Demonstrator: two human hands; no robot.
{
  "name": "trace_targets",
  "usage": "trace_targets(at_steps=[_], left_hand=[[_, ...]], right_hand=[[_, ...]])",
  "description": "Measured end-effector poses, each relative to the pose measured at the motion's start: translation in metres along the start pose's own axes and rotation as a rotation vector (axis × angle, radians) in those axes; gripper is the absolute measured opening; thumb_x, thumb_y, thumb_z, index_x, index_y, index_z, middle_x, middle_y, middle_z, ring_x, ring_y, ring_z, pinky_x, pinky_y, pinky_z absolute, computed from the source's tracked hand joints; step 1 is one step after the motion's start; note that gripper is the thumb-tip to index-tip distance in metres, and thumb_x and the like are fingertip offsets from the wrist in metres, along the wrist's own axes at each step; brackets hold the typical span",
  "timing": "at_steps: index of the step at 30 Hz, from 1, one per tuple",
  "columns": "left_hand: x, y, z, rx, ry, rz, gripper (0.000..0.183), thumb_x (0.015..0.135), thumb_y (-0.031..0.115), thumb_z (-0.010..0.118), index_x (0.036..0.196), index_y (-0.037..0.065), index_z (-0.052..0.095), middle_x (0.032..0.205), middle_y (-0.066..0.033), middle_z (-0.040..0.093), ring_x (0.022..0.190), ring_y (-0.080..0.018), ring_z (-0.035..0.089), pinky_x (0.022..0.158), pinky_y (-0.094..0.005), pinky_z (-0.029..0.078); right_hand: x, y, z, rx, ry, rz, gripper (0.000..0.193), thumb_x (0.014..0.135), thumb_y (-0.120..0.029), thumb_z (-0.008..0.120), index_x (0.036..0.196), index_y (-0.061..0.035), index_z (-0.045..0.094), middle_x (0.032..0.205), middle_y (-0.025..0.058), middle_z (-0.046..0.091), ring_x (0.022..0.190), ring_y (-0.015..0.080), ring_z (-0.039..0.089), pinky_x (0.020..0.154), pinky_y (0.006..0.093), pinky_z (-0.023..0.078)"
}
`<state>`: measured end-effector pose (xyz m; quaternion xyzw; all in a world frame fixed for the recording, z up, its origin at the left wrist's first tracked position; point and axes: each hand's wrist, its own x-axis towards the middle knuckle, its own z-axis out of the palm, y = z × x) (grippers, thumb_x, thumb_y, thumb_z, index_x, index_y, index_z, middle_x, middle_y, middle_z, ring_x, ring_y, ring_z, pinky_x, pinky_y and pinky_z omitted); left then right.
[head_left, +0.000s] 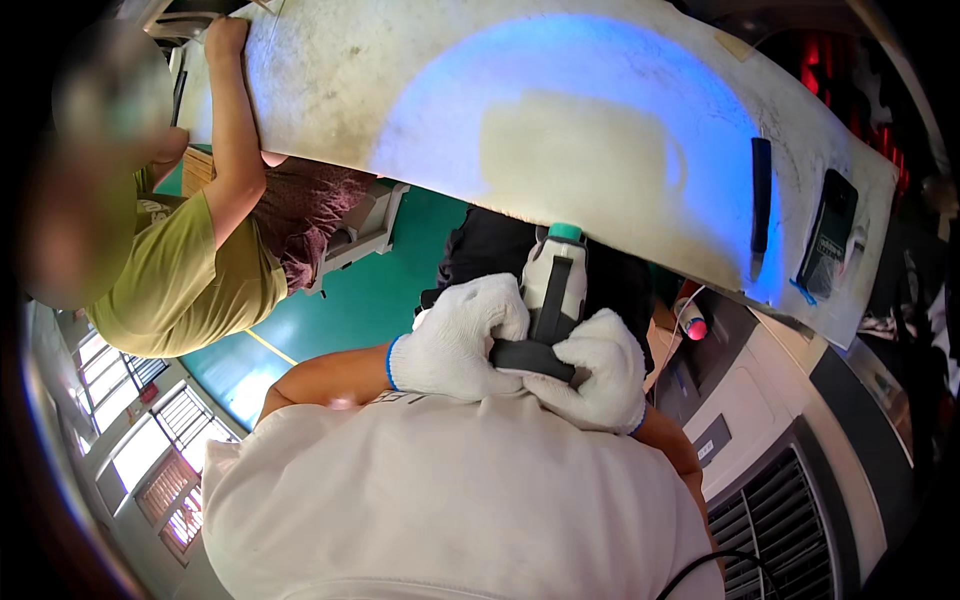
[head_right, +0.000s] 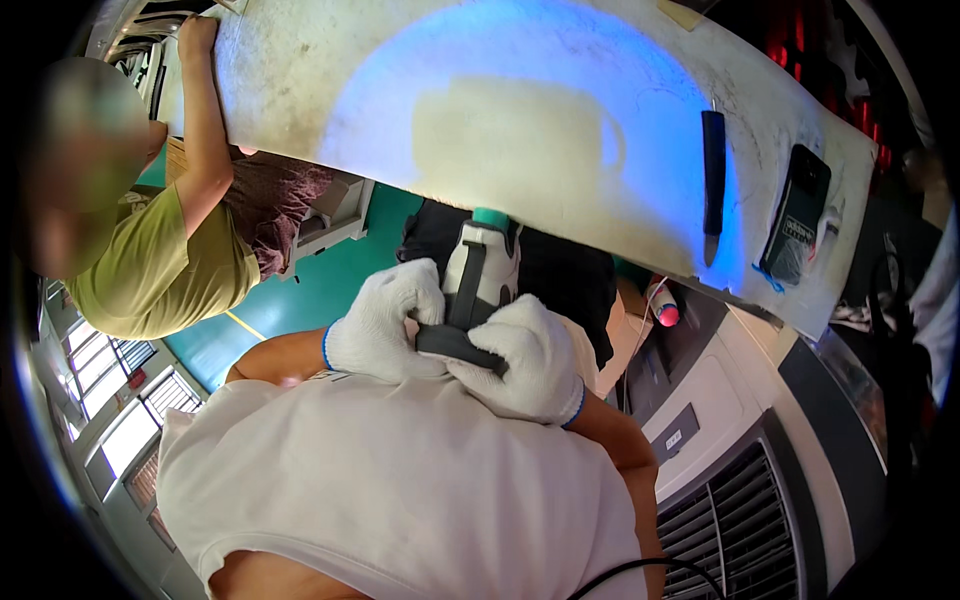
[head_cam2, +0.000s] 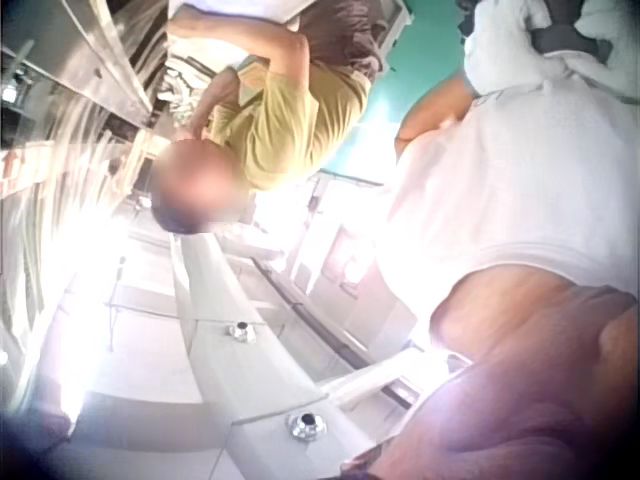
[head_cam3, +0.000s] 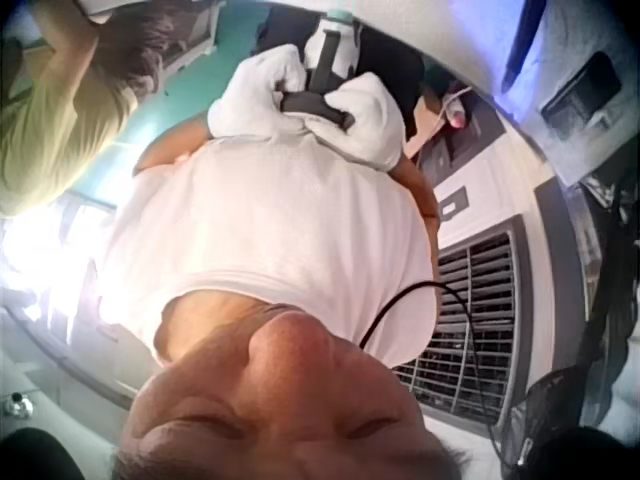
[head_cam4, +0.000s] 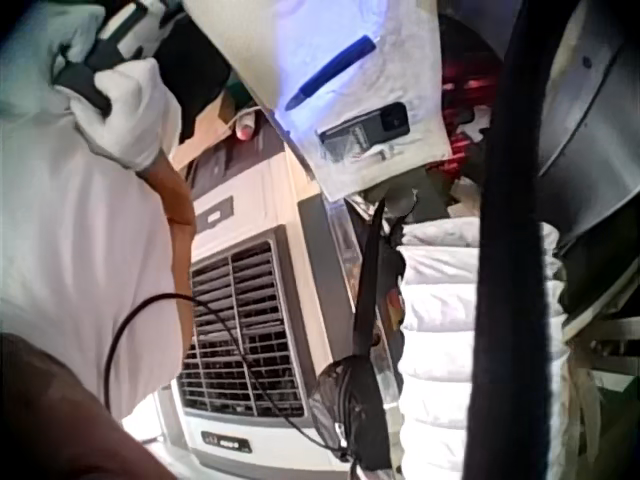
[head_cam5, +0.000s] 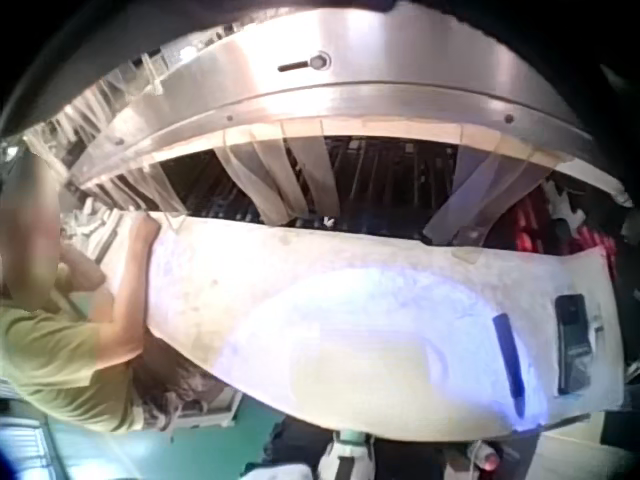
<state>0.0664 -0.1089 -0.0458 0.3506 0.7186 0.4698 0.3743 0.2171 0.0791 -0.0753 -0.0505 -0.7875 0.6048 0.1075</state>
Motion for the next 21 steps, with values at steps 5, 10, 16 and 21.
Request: trace_targets(at_steps=[5, 10, 16, 21], left_hand=[[0.004, -0.008, -0.011, 0.001, -0.076, -0.018, 0.052, 0.067, 0.014, 0.100, 0.092, 0.011, 0.055, 0.087, -0.0060, 0.055, 0.078, -0.0256, 0.059, 0.065, -0.0377, 0.046], [0.003, -0.016, -0.014, -0.079, -0.083, -0.113, 0.056, 0.068, 0.014, 0.101, 0.098, 0.008, 0.054, 0.095, -0.0066, 0.058, 0.081, -0.0246, 0.060, 0.069, -0.0379, 0.051], [-0.004, -0.038, -0.028, -0.143, -0.058, -0.095, 0.080, 0.068, 0.021, 0.103, 0.131, 0.004, 0.058, 0.131, -0.0162, 0.062, 0.112, -0.0308, 0.068, 0.094, -0.0402, 0.060], [0.006, -0.045, -0.018, -0.034, -0.044, 0.096, 0.120, 0.067, 0.034, 0.104, 0.165, 0.000, 0.043, 0.165, -0.0273, 0.046, 0.150, -0.0411, 0.056, 0.123, -0.0485, 0.050]], right_hand=[[0.008, -0.008, -0.001, -0.042, -0.113, 0.122, 0.028, 0.077, -0.028, 0.101, 0.088, -0.0116, 0.082, 0.091, 0.0044, 0.069, 0.081, 0.0268, 0.065, 0.068, 0.0417, 0.052], [0.011, -0.020, 0.003, -0.139, -0.062, 0.236, 0.031, 0.075, -0.033, 0.102, 0.088, -0.0125, 0.083, 0.093, 0.0037, 0.070, 0.082, 0.0255, 0.066, 0.067, 0.0411, 0.053], [-0.002, -0.036, 0.023, -0.489, 0.165, 0.219, 0.068, 0.061, -0.040, 0.111, 0.113, -0.0085, 0.080, 0.097, 0.0045, 0.073, 0.083, 0.0276, 0.066, 0.067, 0.0400, 0.052], [-0.002, -0.034, 0.019, -0.372, 0.168, 0.332, 0.121, 0.060, -0.037, 0.112, 0.159, 0.0021, 0.054, 0.156, 0.0252, 0.059, 0.140, 0.0404, 0.062, 0.116, 0.0459, 0.054]])
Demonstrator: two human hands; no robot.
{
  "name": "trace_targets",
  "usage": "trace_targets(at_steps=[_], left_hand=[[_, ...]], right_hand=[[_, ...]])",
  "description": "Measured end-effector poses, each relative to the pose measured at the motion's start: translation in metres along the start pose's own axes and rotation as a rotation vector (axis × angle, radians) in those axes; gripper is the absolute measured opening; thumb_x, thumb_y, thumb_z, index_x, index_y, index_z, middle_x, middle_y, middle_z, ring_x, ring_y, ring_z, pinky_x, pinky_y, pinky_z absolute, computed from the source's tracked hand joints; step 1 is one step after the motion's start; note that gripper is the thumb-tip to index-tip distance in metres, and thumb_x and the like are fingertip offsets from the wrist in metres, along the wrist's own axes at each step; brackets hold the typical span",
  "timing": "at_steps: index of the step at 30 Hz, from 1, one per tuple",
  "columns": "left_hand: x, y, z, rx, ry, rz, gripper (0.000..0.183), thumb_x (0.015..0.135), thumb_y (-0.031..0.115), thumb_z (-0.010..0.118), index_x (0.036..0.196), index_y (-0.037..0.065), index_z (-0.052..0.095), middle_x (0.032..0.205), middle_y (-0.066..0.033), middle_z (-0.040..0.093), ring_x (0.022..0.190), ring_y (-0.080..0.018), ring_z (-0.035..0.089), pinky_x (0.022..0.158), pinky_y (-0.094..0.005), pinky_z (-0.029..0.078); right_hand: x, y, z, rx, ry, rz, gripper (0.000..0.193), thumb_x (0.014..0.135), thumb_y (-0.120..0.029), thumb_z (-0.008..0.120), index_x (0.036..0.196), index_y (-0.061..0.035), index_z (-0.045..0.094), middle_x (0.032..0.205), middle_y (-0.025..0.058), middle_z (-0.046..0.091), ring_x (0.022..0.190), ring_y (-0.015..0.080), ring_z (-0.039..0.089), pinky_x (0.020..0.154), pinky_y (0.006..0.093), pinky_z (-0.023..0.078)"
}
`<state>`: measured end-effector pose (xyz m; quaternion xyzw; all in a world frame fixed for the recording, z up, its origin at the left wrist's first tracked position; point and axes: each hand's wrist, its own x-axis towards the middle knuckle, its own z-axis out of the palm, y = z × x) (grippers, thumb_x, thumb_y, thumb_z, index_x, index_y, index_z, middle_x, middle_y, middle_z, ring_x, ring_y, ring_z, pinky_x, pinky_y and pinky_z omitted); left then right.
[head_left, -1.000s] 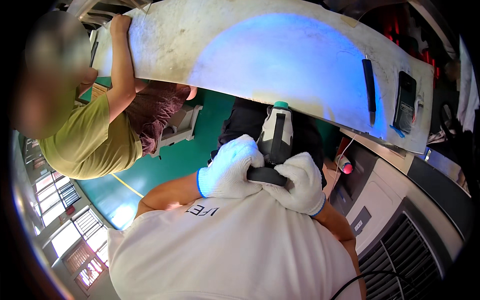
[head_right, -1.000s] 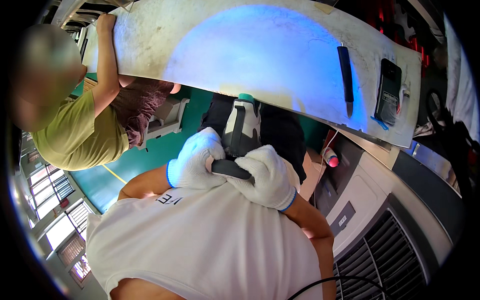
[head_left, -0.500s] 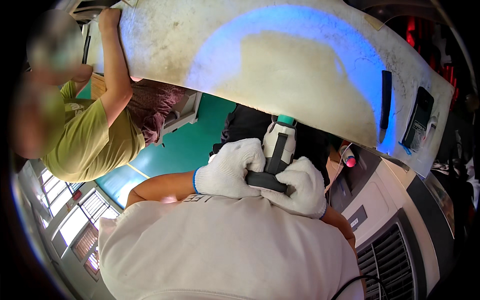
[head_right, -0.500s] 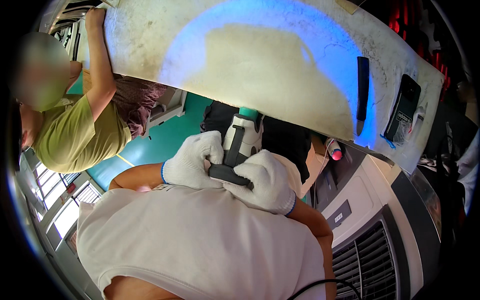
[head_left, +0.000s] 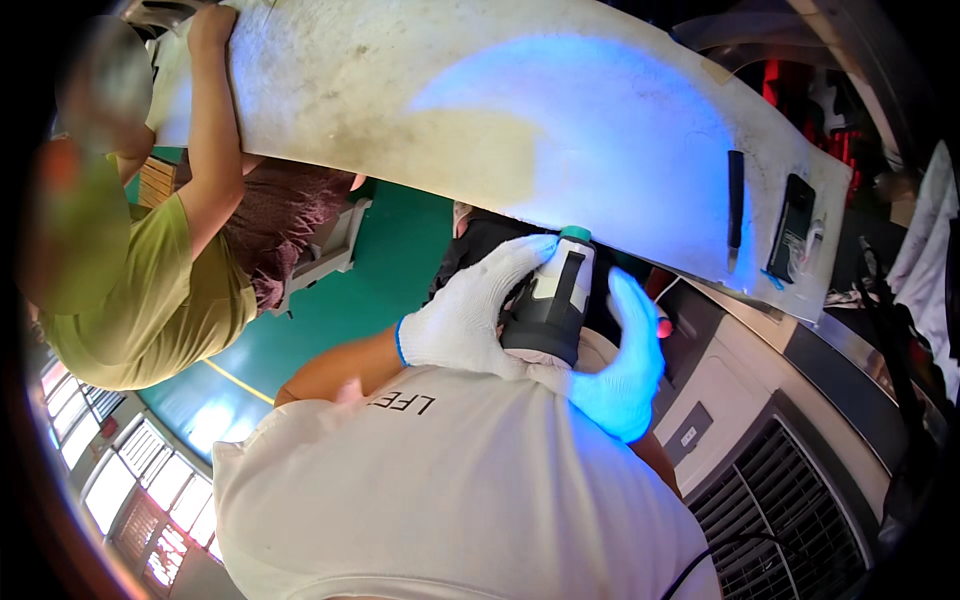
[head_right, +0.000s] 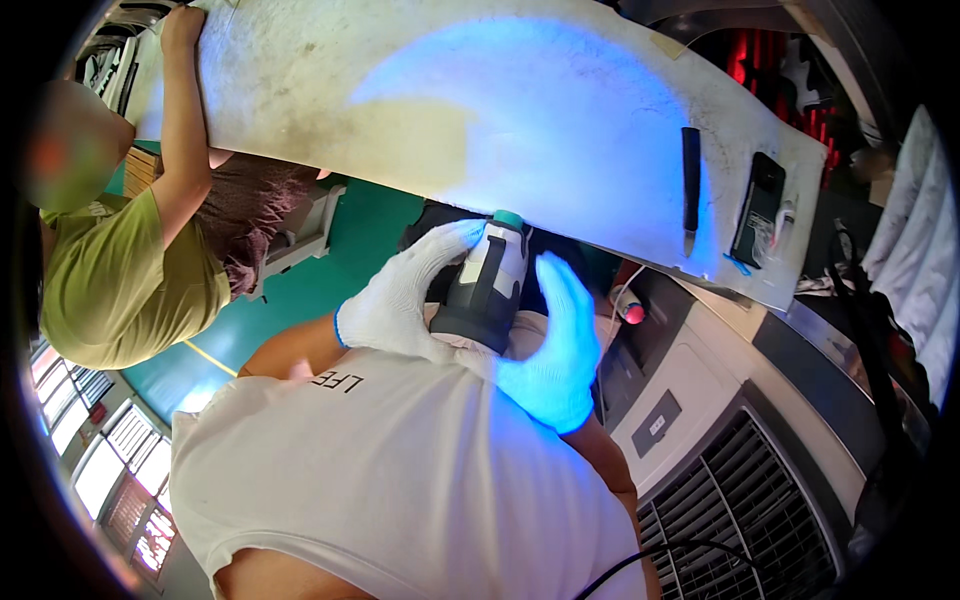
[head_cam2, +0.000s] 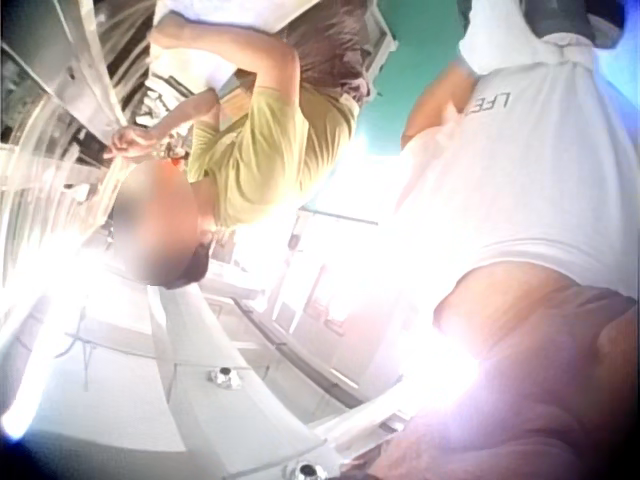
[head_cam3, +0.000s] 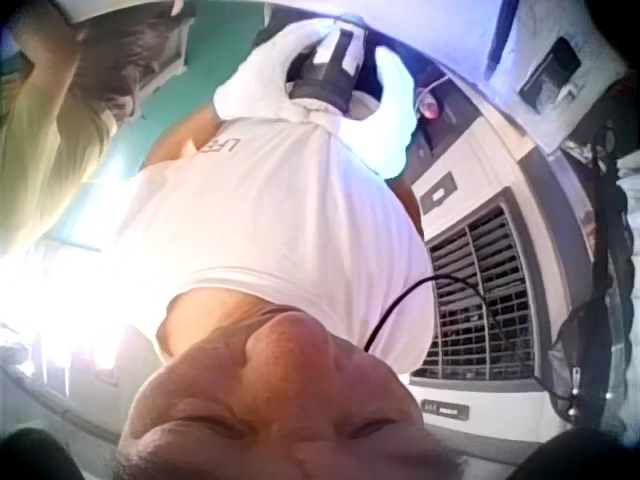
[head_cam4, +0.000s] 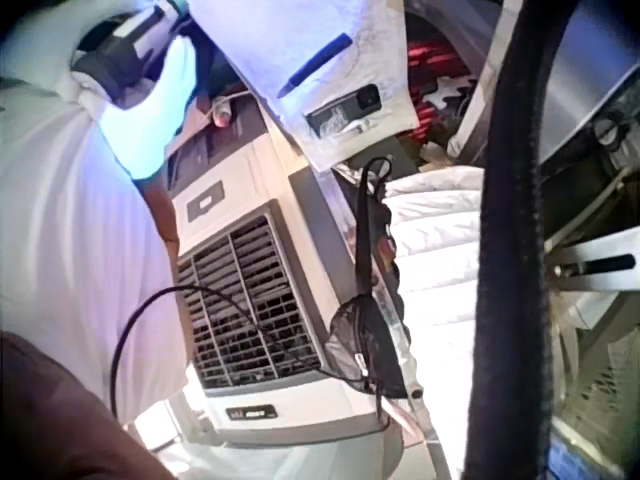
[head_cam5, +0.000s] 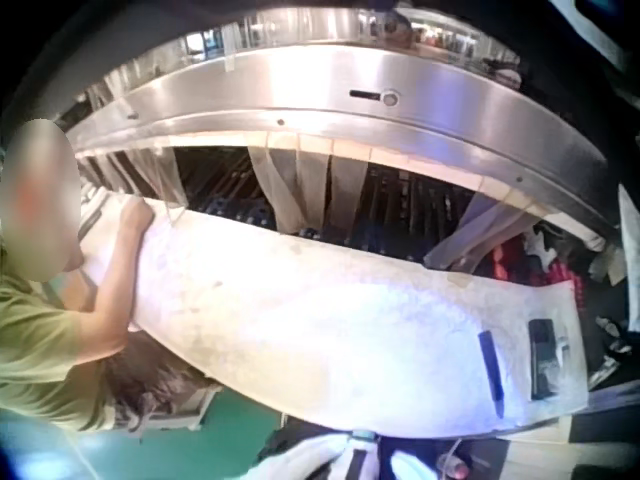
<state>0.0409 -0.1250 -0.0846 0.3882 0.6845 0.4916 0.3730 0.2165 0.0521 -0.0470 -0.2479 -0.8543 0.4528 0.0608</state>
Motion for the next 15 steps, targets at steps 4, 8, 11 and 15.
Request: trace_targets(at_steps=[4, 8, 11, 15], left_hand=[[-0.002, 0.002, 0.018, -0.108, 0.053, 0.040, 0.128, 0.065, 0.034, 0.104, 0.168, -0.003, 0.038, 0.160, -0.0279, 0.046, 0.147, -0.0432, 0.053, 0.123, -0.0480, 0.048], [-0.007, 0.030, 0.015, -0.015, 0.115, 0.304, 0.129, 0.065, 0.030, 0.103, 0.170, -0.003, 0.036, 0.155, -0.0271, 0.049, 0.143, -0.0451, 0.052, 0.120, -0.0501, 0.049], [-0.013, 0.081, 0.012, 0.160, 0.239, 0.585, 0.120, 0.069, 0.025, 0.102, 0.168, -0.004, 0.041, 0.155, -0.0308, 0.054, 0.139, -0.0509, 0.058, 0.117, -0.0517, 0.052], [0.019, 0.085, 0.014, 0.276, 0.341, 0.794, 0.116, 0.071, 0.022, 0.104, 0.166, -0.004, 0.044, 0.159, -0.0328, 0.053, 0.143, -0.0516, 0.059, 0.112, -0.0500, 0.057]], right_hand=[[0.017, 0.014, 0.004, 0.451, -0.294, 0.039, 0.134, 0.070, -0.024, 0.107, 0.176, 0.0038, 0.029, 0.164, 0.0205, 0.056, 0.149, 0.0296, 0.058, 0.123, 0.0454, 0.049], [0.009, -0.020, -0.027, 0.565, -0.322, 0.106, 0.135, 0.068, -0.020, 0.104, 0.176, 0.0052, 0.027, 0.168, 0.0197, 0.051, 0.154, 0.0299, 0.053, 0.129, 0.0443, 0.042], [-0.007, -0.073, -0.063, 0.453, -0.263, -0.088, 0.118, 0.075, -0.018, 0.098, 0.172, 0.0034, 0.034, 0.159, 0.0166, 0.057, 0.147, 0.0268, 0.058, 0.124, 0.0421, 0.047], [0.018, -0.098, -0.080, 1.044, -0.239, 0.164, 0.115, 0.076, -0.015, 0.091, 0.174, -0.0033, 0.031, 0.156, 0.0115, 0.056, 0.144, 0.0241, 0.056, 0.123, 0.0411, 0.046]])
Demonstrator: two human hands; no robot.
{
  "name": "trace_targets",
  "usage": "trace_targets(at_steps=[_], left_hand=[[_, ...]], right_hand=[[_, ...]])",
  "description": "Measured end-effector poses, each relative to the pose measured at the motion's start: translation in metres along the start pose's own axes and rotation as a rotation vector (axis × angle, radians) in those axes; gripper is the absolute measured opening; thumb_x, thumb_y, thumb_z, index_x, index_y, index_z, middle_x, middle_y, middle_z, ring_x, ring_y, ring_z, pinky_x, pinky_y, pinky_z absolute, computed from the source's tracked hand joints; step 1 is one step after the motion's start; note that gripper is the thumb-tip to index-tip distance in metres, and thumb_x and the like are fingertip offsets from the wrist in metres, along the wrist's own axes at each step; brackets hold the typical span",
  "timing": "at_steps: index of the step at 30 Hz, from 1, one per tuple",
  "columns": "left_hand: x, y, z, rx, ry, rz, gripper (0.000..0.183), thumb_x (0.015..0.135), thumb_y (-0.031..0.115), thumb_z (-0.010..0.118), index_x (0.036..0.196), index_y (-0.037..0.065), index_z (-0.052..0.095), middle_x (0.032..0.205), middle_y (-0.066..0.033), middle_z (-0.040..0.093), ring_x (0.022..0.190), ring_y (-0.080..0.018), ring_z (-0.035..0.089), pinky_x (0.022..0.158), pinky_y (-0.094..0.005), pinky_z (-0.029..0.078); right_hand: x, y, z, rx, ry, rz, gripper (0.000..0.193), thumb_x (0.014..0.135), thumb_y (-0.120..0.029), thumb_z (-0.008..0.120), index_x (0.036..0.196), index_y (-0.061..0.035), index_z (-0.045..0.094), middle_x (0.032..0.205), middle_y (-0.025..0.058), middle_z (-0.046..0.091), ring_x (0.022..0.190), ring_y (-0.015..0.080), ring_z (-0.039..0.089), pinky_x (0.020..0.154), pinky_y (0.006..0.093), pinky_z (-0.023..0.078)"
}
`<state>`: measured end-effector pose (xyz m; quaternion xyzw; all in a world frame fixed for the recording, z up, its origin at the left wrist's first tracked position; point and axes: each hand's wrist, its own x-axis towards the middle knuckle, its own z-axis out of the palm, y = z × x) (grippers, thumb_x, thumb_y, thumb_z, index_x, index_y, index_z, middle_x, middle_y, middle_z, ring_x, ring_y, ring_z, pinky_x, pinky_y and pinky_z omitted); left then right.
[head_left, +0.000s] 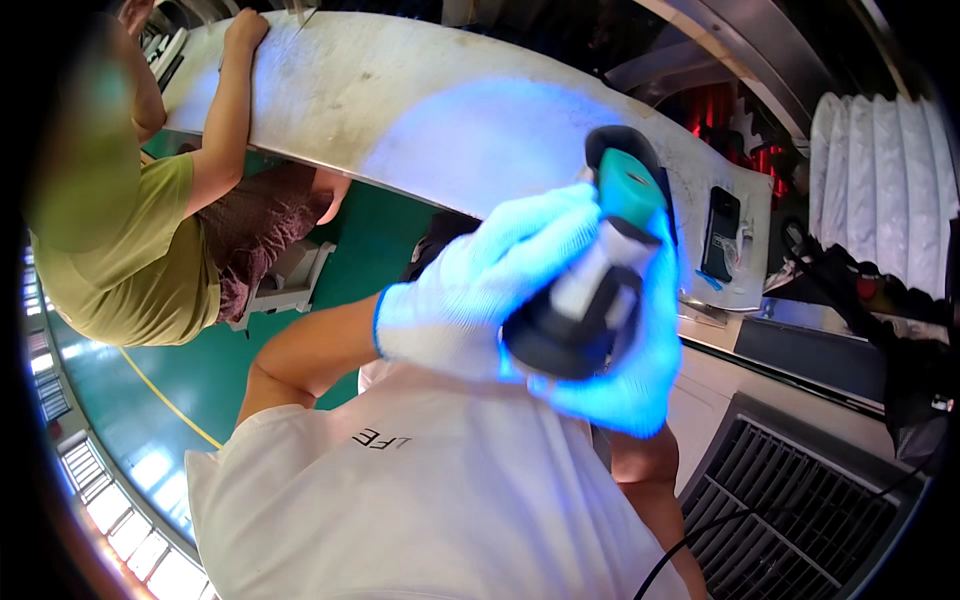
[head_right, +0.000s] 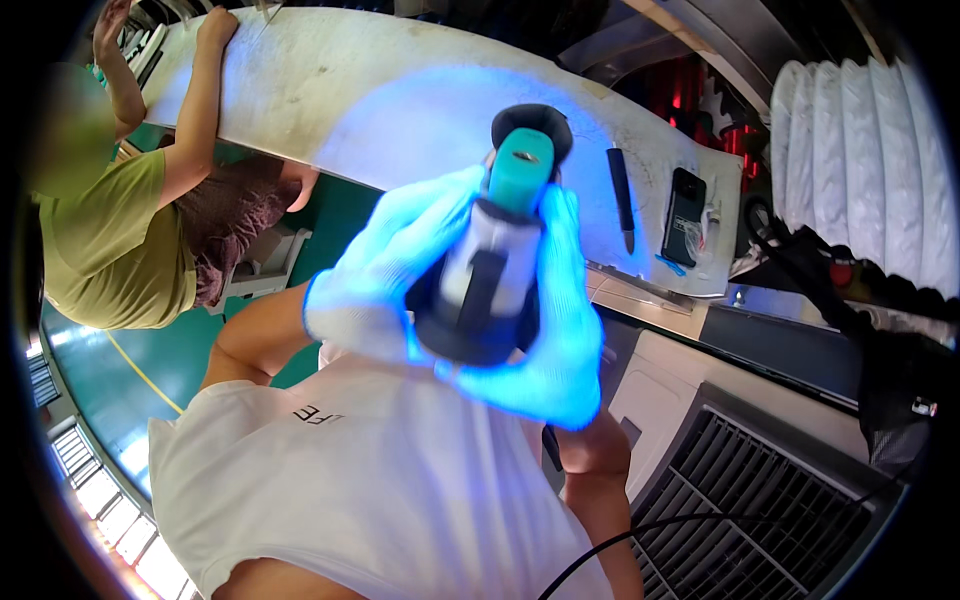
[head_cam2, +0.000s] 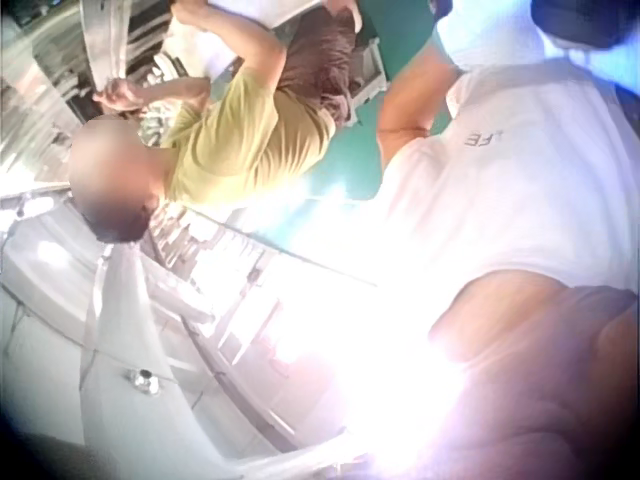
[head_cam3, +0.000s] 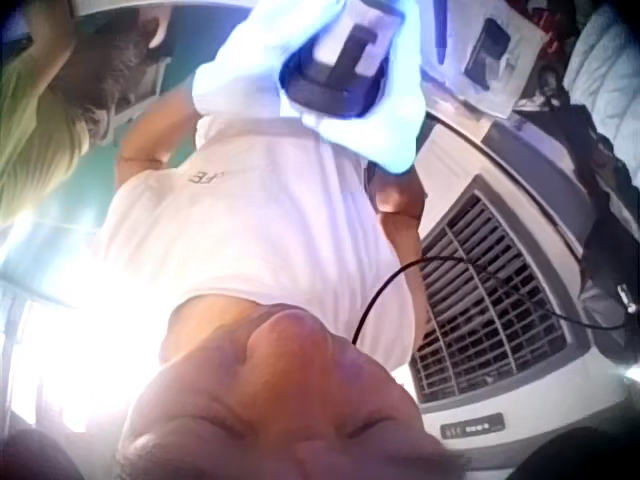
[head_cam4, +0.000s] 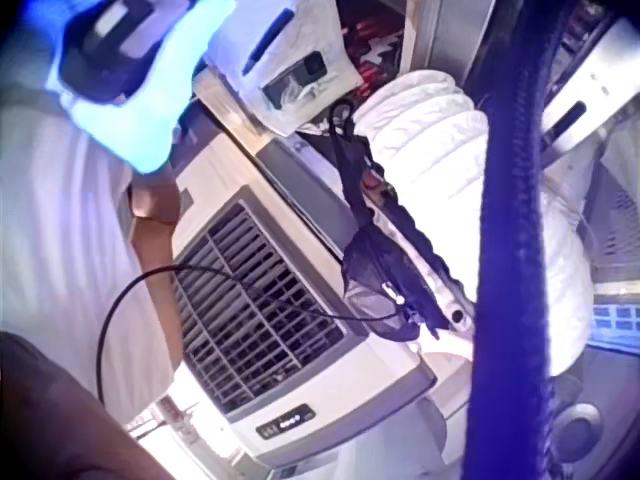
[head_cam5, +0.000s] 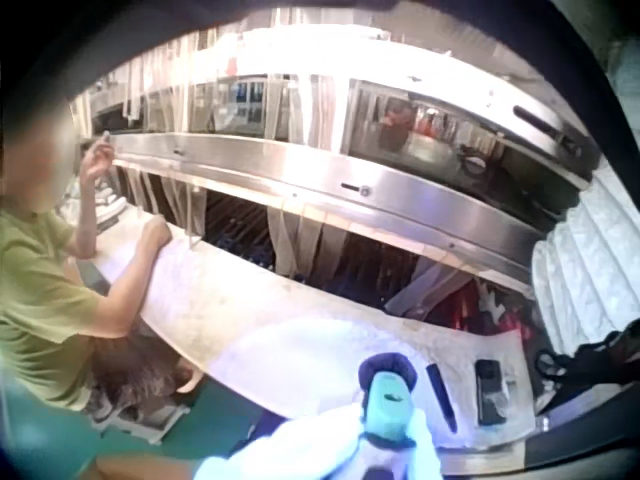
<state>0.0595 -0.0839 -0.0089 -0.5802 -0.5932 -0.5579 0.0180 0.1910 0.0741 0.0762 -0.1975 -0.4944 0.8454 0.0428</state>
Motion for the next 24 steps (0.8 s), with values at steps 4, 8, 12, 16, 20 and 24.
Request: trace_targets(at_steps=[4, 8, 12, 16, 20, 24], left_hand=[[-0.010, 0.000, 0.033, 0.031, 0.062, -0.010, 0.123, 0.069, 0.026, 0.106, 0.169, -0.004, 0.040, 0.162, -0.0327, 0.050, 0.145, -0.0501, 0.058, 0.115, -0.0504, 0.055], [-0.003, 0.006, 0.041, 0.028, 0.133, 0.027, 0.117, 0.072, 0.025, 0.104, 0.166, -0.006, 0.043, 0.157, -0.0325, 0.055, 0.143, -0.0510, 0.061, 0.115, -0.0530, 0.055], [-0.009, 0.005, 0.056, 0.033, 0.272, 0.042, 0.107, 0.075, 0.022, 0.101, 0.163, -0.007, 0.046, 0.152, -0.0324, 0.060, 0.139, -0.0521, 0.064, 0.114, -0.0563, 0.055], [-0.020, 0.001, 0.079, 0.034, 0.372, 0.079, 0.092, 0.080, 0.016, 0.095, 0.157, -0.007, 0.051, 0.148, -0.0325, 0.060, 0.133, -0.0536, 0.066, 0.109, -0.0604, 0.056], [-0.022, -0.002, 0.076, 0.008, 0.329, 0.076, 0.086, 0.081, 0.013, 0.092, 0.154, -0.009, 0.054, 0.145, -0.0311, 0.059, 0.126, -0.0517, 0.069, 0.105, -0.0584, 0.058], [-0.020, -0.003, 0.091, 0.079, 0.534, 0.027, 0.071, 0.086, 0.015, 0.086, 0.146, -0.011, 0.059, 0.138, -0.0304, 0.066, 0.117, -0.0465, 0.074, 0.098, -0.0516, 0.061]], right_hand=[[0.000, 0.042, -0.050, -0.197, -0.174, -0.212, 0.159, 0.050, -0.021, 0.099, 0.181, -0.0048, 0.011, 0.173, 0.0163, 0.042, 0.160, 0.0316, 0.044, 0.134, 0.0463, 0.034], [0.001, 0.061, -0.070, -0.300, -0.187, -0.353, 0.140, 0.072, -0.029, 0.099, 0.180, 0.0000, 0.016, 0.182, 0.0225, 0.032, 0.169, 0.0355, 0.028, 0.138, 0.0494, 0.021], [-0.010, 0.069, -0.072, -0.405, -0.092, -0.348, 0.117, 0.085, -0.026, 0.096, 0.177, -0.0002, 0.030, 0.185, 0.0234, 0.028, 0.173, 0.0402, 0.020, 0.139, 0.0524, 0.016], [-0.017, 0.073, -0.074, -0.344, -0.102, -0.393, 0.106, 0.089, -0.022, 0.095, 0.175, -0.0009, 0.036, 0.186, 0.0227, 0.024, 0.174, 0.0403, 0.014, 0.140, 0.0539, 0.013], [-0.011, 0.083, -0.105, -0.546, -0.212, -0.469, 0.116, 0.083, -0.030, 0.099, 0.176, -0.0026, 0.035, 0.187, 0.0233, 0.020, 0.175, 0.0409, 0.009, 0.140, 0.0541, 0.012], [-0.015, 0.070, -0.074, -0.615, -0.130, -0.438, 0.113, 0.084, -0.033, 0.098, 0.175, -0.0040, 0.038, 0.186, 0.0236, 0.024, 0.174, 0.0435, 0.012, 0.139, 0.0558, 0.016]])
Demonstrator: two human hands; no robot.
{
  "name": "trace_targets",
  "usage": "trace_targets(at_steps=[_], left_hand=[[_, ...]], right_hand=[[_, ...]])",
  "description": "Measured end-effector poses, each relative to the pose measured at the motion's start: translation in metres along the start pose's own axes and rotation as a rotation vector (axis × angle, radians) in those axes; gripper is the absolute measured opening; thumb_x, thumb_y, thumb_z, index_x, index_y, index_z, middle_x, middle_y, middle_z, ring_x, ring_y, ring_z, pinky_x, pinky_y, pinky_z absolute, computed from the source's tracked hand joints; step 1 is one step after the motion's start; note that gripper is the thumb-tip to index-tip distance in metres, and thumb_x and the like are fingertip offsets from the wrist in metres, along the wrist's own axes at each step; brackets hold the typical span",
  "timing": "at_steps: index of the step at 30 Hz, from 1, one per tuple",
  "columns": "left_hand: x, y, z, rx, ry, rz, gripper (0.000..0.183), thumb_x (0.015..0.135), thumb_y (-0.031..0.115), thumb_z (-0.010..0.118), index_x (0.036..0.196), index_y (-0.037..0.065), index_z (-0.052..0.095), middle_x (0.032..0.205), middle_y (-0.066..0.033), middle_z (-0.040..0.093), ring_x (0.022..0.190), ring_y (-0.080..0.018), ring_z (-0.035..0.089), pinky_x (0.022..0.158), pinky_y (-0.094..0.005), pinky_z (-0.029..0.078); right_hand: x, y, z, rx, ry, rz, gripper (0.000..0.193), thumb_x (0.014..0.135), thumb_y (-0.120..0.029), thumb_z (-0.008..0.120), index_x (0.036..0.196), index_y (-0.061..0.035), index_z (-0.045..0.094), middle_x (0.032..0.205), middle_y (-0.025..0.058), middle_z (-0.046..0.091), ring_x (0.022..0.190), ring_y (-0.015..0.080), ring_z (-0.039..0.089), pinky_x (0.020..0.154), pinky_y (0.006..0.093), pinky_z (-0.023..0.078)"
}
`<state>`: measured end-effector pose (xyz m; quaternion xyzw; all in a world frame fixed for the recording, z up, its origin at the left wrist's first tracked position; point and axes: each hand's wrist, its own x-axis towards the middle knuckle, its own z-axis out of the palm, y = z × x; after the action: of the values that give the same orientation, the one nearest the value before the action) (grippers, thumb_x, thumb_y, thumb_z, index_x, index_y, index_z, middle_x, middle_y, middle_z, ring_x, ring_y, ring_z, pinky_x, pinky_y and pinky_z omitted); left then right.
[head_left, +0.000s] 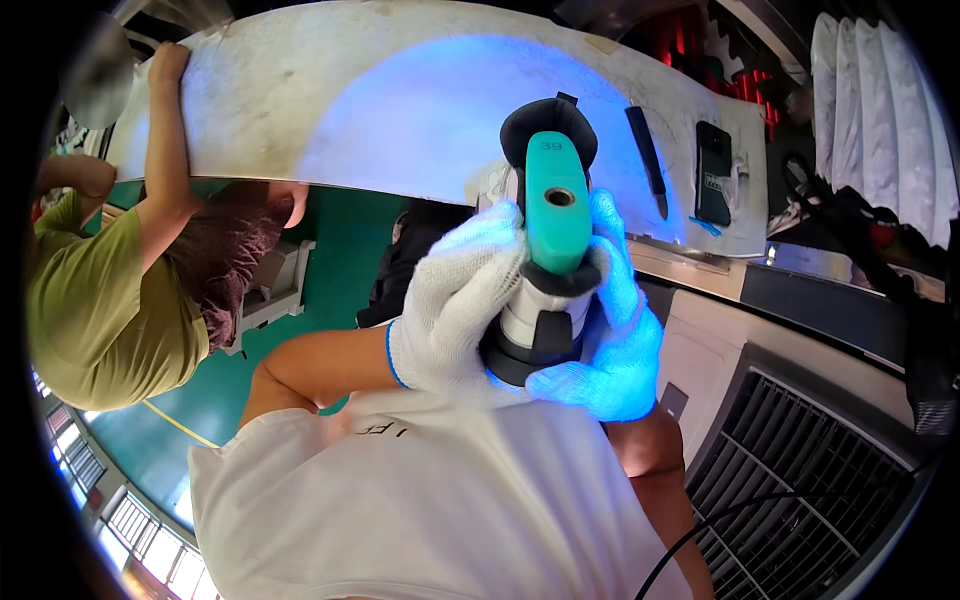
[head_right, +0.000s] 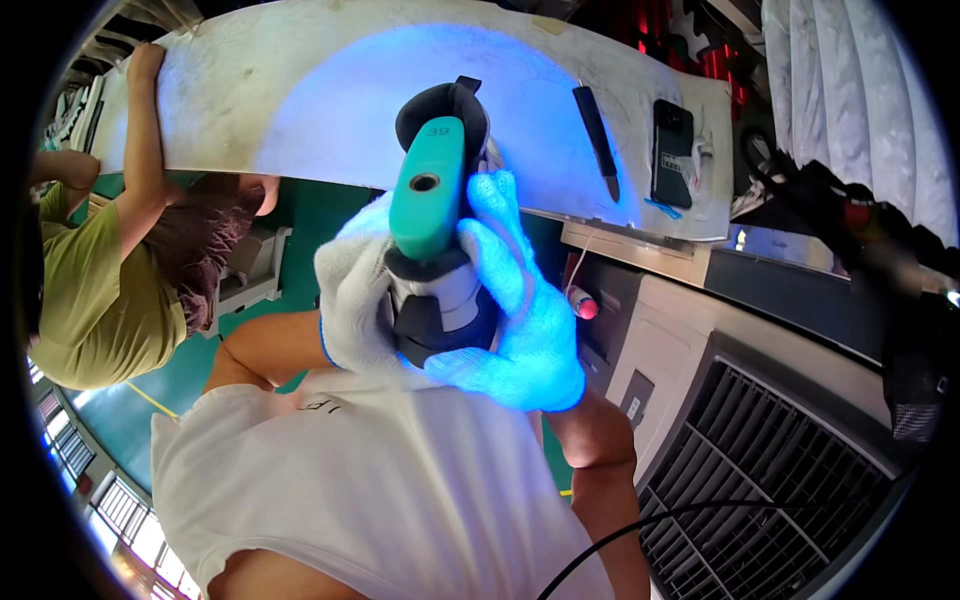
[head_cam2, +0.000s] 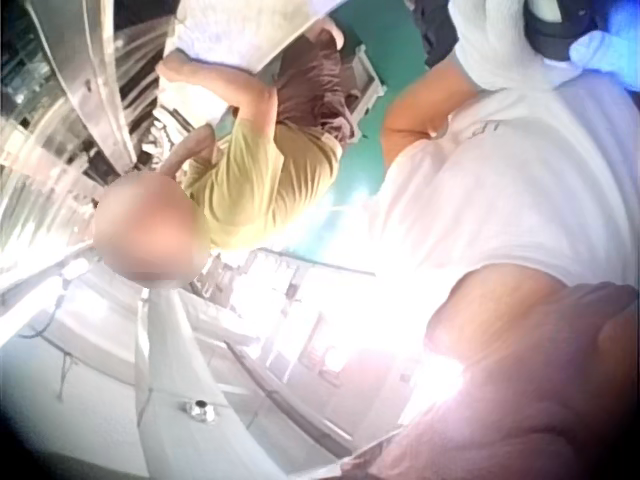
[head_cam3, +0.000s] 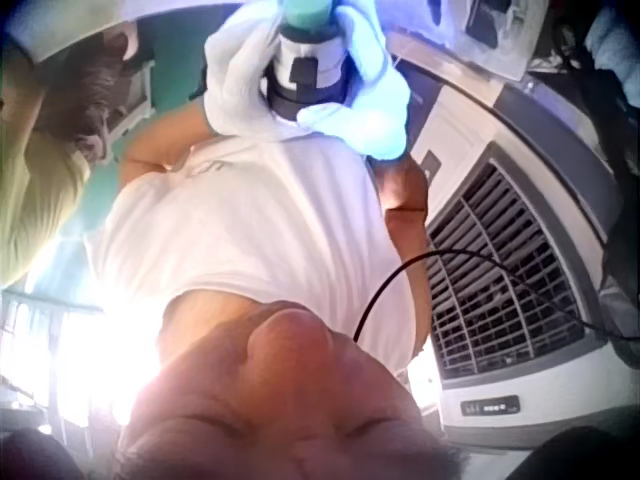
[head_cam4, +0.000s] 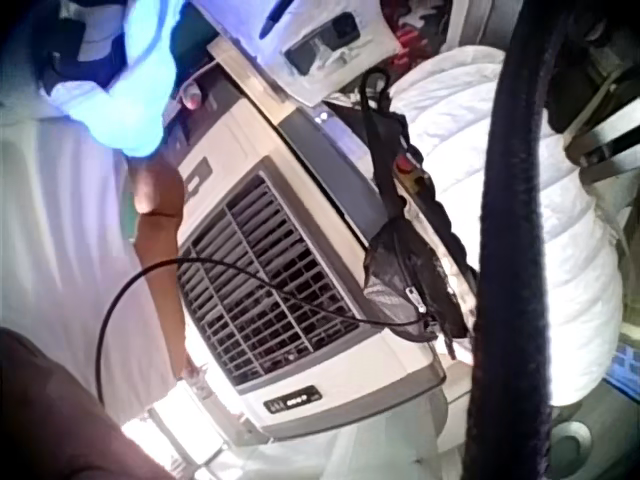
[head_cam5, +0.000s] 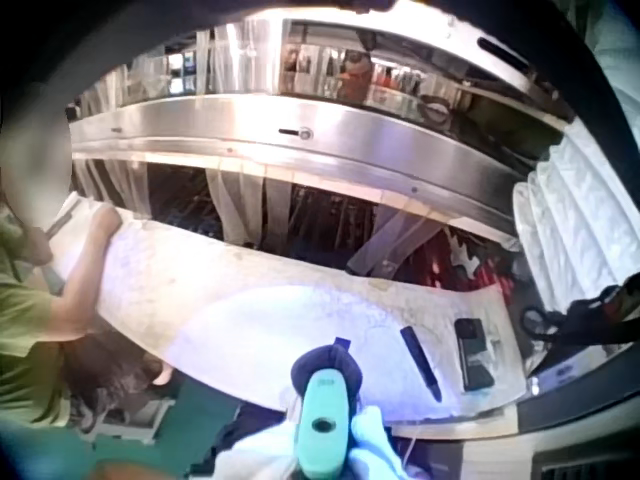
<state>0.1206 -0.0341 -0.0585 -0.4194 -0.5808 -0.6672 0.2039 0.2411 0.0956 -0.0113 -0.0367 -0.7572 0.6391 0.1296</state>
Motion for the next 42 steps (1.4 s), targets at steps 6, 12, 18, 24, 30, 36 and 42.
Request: trace_targets(at_steps=[6, 12, 18, 24, 30, 36, 42], left_hand=[[0.056, 0.003, -0.041, -0.003, -0.151, -0.258, 0.072, 0.086, 0.016, 0.090, 0.147, -0.007, 0.061, 0.132, -0.0266, 0.073, 0.114, -0.0349, 0.077, 0.098, -0.0423, 0.061], [0.074, 0.006, -0.130, 0.086, -0.466, -0.368, 0.116, 0.077, 0.009, 0.100, 0.171, 0.000, 0.034, 0.163, -0.0200, 0.055, 0.144, -0.0276, 0.061, 0.119, -0.0428, 0.051], [0.068, -0.009, -0.161, 0.464, -0.614, -0.524, 0.137, 0.060, 0.022, 0.105, 0.176, 0.008, 0.033, 0.141, -0.0203, 0.057, 0.124, -0.0342, 0.061, 0.113, -0.0447, 0.052], [0.097, 0.000, -0.150, 0.491, -0.701, -0.487, 0.132, 0.060, 0.025, 0.106, 0.172, 0.010, 0.038, 0.154, -0.0237, 0.053, 0.131, -0.0381, 0.062, 0.115, -0.0468, 0.054], [0.127, 0.015, -0.121, 0.608, -0.840, -0.369, 0.138, 0.063, 0.030, 0.105, 0.176, 0.014, 0.028, 0.163, -0.0261, 0.048, 0.136, -0.0445, 0.064, 0.114, -0.0500, 0.057], [0.134, 0.016, -0.113, 0.654, -0.874, -0.358, 0.134, 0.063, 0.032, 0.105, 0.174, 0.015, 0.031, 0.157, -0.0268, 0.052, 0.130, -0.0459, 0.068, 0.110, -0.0515, 0.060], [0.140, 0.018, -0.105, 0.699, -0.884, -0.365, 0.129, 0.062, 0.033, 0.105, 0.170, 0.018, 0.036, 0.149, -0.0263, 0.055, 0.122, -0.0442, 0.071, 0.105, -0.0519, 0.062]], right_hand=[[0.038, 0.007, 0.024, 0.109, 0.135, -0.169, 0.084, 0.094, -0.019, 0.088, 0.166, 0.0042, 0.051, 0.178, 0.0221, 0.042, 0.168, 0.0396, 0.033, 0.136, 0.0533, 0.027], [0.085, 0.103, -0.084, -0.847, 0.718, -0.088, 0.076, 0.100, -0.026, 0.084, 0.164, -0.0001, 0.053, 0.163, 0.0243, 0.058, 0.146, 0.0437, 0.059, 0.123, 0.0520, 0.046], [0.090, 0.165, -0.113, -1.228, 0.500, 0.247, 0.063, 0.099, -0.042, 0.081, 0.148, -0.0051, 0.067, 0.140, 0.0266, 0.070, 0.123, 0.0451, 0.070, 0.105, 0.0553, 0.056], [0.115, 0.112, -0.086, -0.355, 0.314, 0.256, 0.037, 0.106, -0.035, 0.075, 0.107, 0.0027, 0.073, 0.083, 0.0107, 0.067, 0.074, 0.0199, 0.059, 0.073, 0.0395, 0.050], [0.184, 0.021, 0.020, 1.142, 0.291, -0.004, 0.019, 0.110, -0.021, 0.069, 0.103, -0.0034, 0.070, 0.082, 0.0084, 0.069, 0.076, 0.0214, 0.069, 0.073, 0.0386, 0.058], [0.198, 0.012, 0.042, 1.246, 0.245, -0.058, 0.028, 0.113, -0.021, 0.064, 0.088, -0.0073, 0.067, 0.070, 0.0085, 0.065, 0.065, 0.0229, 0.067, 0.065, 0.0394, 0.057], [0.197, 0.012, 0.036, 1.210, 0.084, -0.121, 0.027, 0.114, -0.022, 0.061, 0.090, -0.0097, 0.065, 0.067, 0.0058, 0.062, 0.056, 0.0201, 0.063, 0.055, 0.0354, 0.054]])
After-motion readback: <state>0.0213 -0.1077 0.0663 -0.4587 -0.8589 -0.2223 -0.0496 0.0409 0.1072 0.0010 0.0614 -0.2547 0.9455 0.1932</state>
